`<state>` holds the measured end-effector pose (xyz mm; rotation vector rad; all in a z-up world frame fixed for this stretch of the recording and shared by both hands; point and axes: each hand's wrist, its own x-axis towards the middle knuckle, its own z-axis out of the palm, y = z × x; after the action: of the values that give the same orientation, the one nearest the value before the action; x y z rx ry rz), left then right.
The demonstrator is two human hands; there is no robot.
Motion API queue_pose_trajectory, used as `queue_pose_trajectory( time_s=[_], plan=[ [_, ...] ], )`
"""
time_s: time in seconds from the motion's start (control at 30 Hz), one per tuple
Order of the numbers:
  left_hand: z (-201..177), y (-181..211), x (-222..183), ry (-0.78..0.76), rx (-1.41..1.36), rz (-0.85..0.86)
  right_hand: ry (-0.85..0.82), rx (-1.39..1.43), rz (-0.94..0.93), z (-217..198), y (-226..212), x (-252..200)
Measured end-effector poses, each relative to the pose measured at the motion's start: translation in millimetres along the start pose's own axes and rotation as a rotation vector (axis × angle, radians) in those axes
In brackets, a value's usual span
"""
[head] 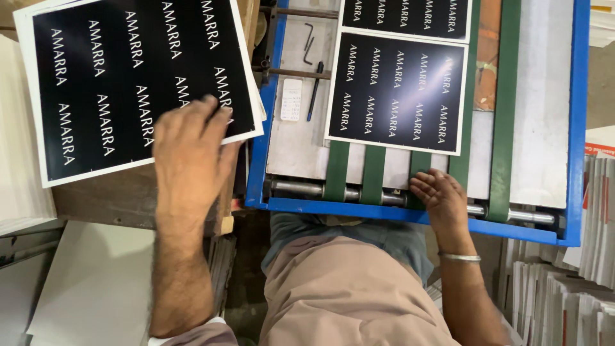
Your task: The person picks up printed sheets from a stack and places them one by one onto the conveyor belt of a machine, aligning them as they are fed into the system.
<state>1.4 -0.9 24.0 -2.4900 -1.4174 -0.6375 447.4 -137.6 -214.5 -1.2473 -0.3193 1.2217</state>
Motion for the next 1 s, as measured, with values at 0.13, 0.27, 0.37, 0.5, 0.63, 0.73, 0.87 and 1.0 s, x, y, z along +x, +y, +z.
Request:
queue_pose_trajectory(
  time_s=[0.13,0.27,0.37,0.5,0.63,0.73,0.87,1.0],
  plan=[
    [2.4,-5.5,-6.8,-0.001,0.039,-0.04,-0.054,0.015,-0.007,22.2,-3.2,-11.8],
    [-2.7,-19.2,-6.7,-0.076,-0.02,-0.034,-0.113,-0.048,0.021,69.1,-22.7,-23.2],
    [-12.5,-17.4,-0.4,0.045,-0.028,-0.07,-0.242,-0.13,0.027,115.9,-40.6,-34.3],
    [2.1,42.8,19.8,-0.243,0.016,-0.023,-0.591,-0.157,-0.059,173.3,-55.4,-54.7],
    [25.6,117.2,23.0,-0.056,0.065,0.249,-0.645,0.069,-0.024,207.4,-51.6,-63.6],
    [29.4,123.0,19.8,-0.111,-0.134,0.218,-0.476,0.184,-0.039,197.0,-44.9,-47.6],
    [18.4,82.6,13.6,-0.192,-0.036,0.15,-0.251,0.14,-0.16,141.3,-44.2,-7.3],
    [12.2,30.8,10.5,-0.101,0.131,0.013,-0.015,0.067,-0.257,70.7,-42.6,25.8]
  ],
)
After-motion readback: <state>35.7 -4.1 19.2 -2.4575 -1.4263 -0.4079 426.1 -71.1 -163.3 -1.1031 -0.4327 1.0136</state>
